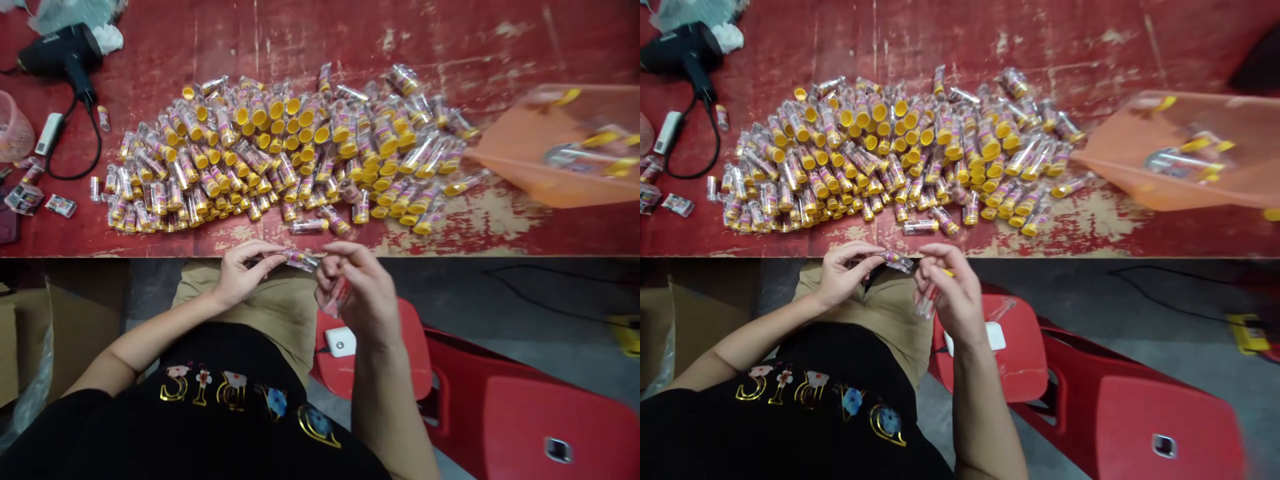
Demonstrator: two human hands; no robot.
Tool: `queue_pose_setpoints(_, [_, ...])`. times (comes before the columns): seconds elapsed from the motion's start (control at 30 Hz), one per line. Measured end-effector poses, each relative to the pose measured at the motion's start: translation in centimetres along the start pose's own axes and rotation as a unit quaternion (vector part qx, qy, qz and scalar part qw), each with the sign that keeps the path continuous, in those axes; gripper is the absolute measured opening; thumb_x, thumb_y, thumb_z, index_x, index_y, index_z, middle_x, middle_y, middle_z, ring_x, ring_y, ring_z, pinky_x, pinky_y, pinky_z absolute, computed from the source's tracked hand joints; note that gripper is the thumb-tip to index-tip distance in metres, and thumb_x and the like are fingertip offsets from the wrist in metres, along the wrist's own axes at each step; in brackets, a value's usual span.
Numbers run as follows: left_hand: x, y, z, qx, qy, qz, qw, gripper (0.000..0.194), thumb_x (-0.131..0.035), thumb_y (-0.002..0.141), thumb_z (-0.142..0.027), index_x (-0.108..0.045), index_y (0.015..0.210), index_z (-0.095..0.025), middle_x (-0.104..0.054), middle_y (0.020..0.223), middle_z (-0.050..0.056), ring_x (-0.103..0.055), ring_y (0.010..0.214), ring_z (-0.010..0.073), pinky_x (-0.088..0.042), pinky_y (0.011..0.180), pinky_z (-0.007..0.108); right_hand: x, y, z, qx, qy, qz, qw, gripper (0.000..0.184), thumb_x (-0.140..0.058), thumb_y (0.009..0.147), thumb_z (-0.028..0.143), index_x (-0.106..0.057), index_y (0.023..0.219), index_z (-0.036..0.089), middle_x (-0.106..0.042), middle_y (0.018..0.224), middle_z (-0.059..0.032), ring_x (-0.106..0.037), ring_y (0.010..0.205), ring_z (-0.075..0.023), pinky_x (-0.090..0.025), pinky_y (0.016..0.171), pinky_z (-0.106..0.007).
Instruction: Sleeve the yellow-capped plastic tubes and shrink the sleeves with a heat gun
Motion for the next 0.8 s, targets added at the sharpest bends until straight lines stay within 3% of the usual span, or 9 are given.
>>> queue_pose_setpoints(0.07, [0.1,-0.1,-0.3,0.014,-0.004,-0.005,1.000,0.030,-0.091,0.076,-0.040,-0.083,0.094,-0.018,-0.078,0.089,0.007,-0.067,0.072,0.0110,-0.051,0.064,0.021,-1.0,0.0,-0.5,0.024,-0.107,-0.005,0.994,0.022,-0.080,0.084,0.040,-0.076,0.095,0.021,-0.052,0.067,0.0047,-0.046,0.049,-0.0081,-0.038,0.044,-0.022])
queue_pose_setpoints(0.17, [-0.3,-0.3,-0.2,0.133,-0.093,-0.022,0.986,0.050,-0.094,0.069,-0.048,-0.079,0.105,-0.017,-0.074,0.078,0.002,-0.059,0.058,0.0068,-0.044,0.053,0.018,-2.6,-0.1,-0.9,0.143,-0.216,-0.071,0.963,0.014,-0.077,0.087,0.033,-0.077,0.084,0.019,-0.056,0.066,0.0023,-0.050,0.058,-0.0094,-0.043,0.056,-0.025])
queue_pose_setpoints(0.27, [-1.1,-0.5,-0.1,0.241,-0.188,-0.029,0.952,0.054,-0.092,0.067,-0.059,-0.073,0.087,-0.013,-0.060,0.056,-0.004,-0.043,0.043,0.0026,-0.027,0.041,0.015,-3.6,-0.2,-1.5,0.167,-0.210,-0.111,0.957,0.017,-0.077,0.088,0.035,-0.075,0.079,0.020,-0.054,0.063,0.0022,-0.050,0.062,-0.0111,-0.043,0.061,-0.026])
queue_pose_setpoints(0.37, [-1.4,-0.2,0.0,0.242,-0.231,-0.080,0.939,0.060,-0.093,0.061,-0.064,-0.059,0.066,-0.015,-0.050,0.047,-0.007,-0.034,0.040,0.0005,-0.022,0.040,0.014,-3.4,-0.4,-2.4,0.057,-0.031,-0.122,0.990,0.028,-0.073,0.088,0.048,-0.066,0.080,0.022,-0.047,0.064,0.0046,-0.044,0.056,-0.0096,-0.039,0.053,-0.023])
queue_pose_setpoints(0.47, [-1.2,0.2,0.1,0.238,-0.236,-0.105,0.936,0.065,-0.094,0.057,-0.066,-0.054,0.065,-0.016,-0.049,0.046,-0.008,-0.035,0.039,0.0005,-0.021,0.039,0.013,-2.7,-1.1,-2.4,-0.030,0.142,-0.108,0.983,0.033,-0.080,0.078,0.049,-0.067,0.094,0.024,-0.051,0.076,0.0039,-0.052,0.064,-0.0092,-0.047,0.058,-0.022])
queue_pose_setpoints(0.57, [-1.1,0.2,0.1,0.251,-0.238,-0.095,0.933,0.065,-0.093,0.057,-0.067,-0.052,0.066,-0.017,-0.049,0.047,-0.009,-0.035,0.038,0.0005,-0.022,0.038,0.013,-2.4,-2.1,-1.5,0.004,0.130,-0.108,0.986,0.038,-0.085,0.077,0.041,-0.070,0.108,0.024,-0.058,0.089,0.0006,-0.060,0.078,-0.0099,-0.054,0.070,-0.022])
queue_pose_setpoints(0.67, [-1.1,-0.1,0.0,0.258,-0.236,-0.085,0.933,0.065,-0.092,0.061,-0.067,-0.050,0.066,-0.017,-0.049,0.044,-0.009,-0.034,0.036,0.0005,-0.021,0.038,0.014,-3.0,-2.7,-1.0,0.075,0.082,-0.104,0.988,0.029,-0.079,0.088,0.043,-0.069,0.109,0.025,-0.061,0.085,0.0007,-0.058,0.070,-0.0096,-0.053,0.066,-0.022])
queue_pose_setpoints(0.8, [-1.3,-0.5,-0.2,0.249,-0.226,-0.065,0.939,0.065,-0.091,0.061,-0.070,-0.055,0.069,-0.017,-0.053,0.044,-0.007,-0.035,0.035,0.0011,-0.019,0.037,0.014,-3.4,-2.7,-1.6,0.120,0.036,-0.112,0.986,0.028,-0.077,0.090,0.046,-0.066,0.106,0.026,-0.061,0.078,0.0022,-0.057,0.063,-0.0101,-0.051,0.060,-0.024])
Point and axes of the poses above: each hand's wrist, its own y-axis towards the middle knuckle, its own x-axis out of the back of the hand, z = x × y, the point moved 2 cm from there along y, towards the middle knuckle
